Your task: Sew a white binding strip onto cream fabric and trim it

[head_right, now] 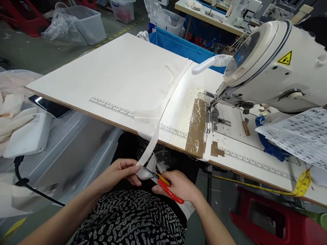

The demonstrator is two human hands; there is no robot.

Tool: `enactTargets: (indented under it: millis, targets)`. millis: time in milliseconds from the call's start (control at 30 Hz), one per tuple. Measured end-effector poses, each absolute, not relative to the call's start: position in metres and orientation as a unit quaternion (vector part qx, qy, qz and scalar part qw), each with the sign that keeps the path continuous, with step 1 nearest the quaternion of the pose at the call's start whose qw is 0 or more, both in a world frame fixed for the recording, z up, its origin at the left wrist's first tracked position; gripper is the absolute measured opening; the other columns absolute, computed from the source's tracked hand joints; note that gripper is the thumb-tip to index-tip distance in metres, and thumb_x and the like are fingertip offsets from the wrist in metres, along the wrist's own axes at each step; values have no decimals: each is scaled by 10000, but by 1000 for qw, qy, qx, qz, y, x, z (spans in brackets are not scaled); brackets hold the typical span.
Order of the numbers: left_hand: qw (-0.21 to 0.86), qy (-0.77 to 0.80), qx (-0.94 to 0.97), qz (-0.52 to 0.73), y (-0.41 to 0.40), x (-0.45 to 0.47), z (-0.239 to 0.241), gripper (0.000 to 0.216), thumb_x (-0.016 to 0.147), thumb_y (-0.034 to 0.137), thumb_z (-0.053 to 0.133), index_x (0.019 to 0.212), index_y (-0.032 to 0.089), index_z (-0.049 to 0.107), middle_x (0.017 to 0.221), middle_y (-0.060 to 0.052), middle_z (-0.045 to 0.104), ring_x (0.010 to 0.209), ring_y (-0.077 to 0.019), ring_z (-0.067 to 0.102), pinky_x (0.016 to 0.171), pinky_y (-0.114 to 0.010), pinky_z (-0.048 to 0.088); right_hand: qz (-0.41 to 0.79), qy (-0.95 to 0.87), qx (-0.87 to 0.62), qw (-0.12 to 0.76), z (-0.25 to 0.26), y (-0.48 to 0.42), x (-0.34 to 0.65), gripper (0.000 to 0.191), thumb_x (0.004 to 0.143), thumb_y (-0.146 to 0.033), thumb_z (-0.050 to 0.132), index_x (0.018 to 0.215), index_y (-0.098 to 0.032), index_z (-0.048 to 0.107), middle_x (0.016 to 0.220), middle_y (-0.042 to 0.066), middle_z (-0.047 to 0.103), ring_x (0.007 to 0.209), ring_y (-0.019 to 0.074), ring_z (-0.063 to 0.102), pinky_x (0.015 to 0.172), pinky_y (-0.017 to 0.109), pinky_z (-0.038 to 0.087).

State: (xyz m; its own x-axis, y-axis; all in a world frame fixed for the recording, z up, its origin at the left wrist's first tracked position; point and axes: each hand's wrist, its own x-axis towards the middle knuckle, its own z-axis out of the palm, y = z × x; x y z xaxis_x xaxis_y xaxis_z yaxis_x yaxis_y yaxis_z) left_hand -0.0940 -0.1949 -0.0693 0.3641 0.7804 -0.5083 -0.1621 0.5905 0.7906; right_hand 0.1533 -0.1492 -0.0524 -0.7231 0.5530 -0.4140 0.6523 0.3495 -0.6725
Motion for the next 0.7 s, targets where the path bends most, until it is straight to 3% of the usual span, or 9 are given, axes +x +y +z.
enactTargets:
  millis: [533, 700]
  targets:
    - [753, 472, 331, 318, -195, -95, -68, 469, 794, 603, 701, 814, 136, 675, 681, -85, 750, 679, -213, 740, 652, -261, 556, -361, 839, 407, 19, -58, -158, 150, 538, 894, -619, 565, 616, -237, 306, 567, -74, 376, 505, 102, 344, 496, 248, 224]
    - [756, 469, 331, 315, -195, -95, -68, 471, 791, 608, 700, 808, 138, 673, 681, -88, 751, 675, -212, 740, 643, -258, 556, -336, 845, 415, 16, -56, -156, 149, 513, 891, -637, 558, 633, -236, 367, 594, -51, 453, 519, 118, 393, 510, 257, 236]
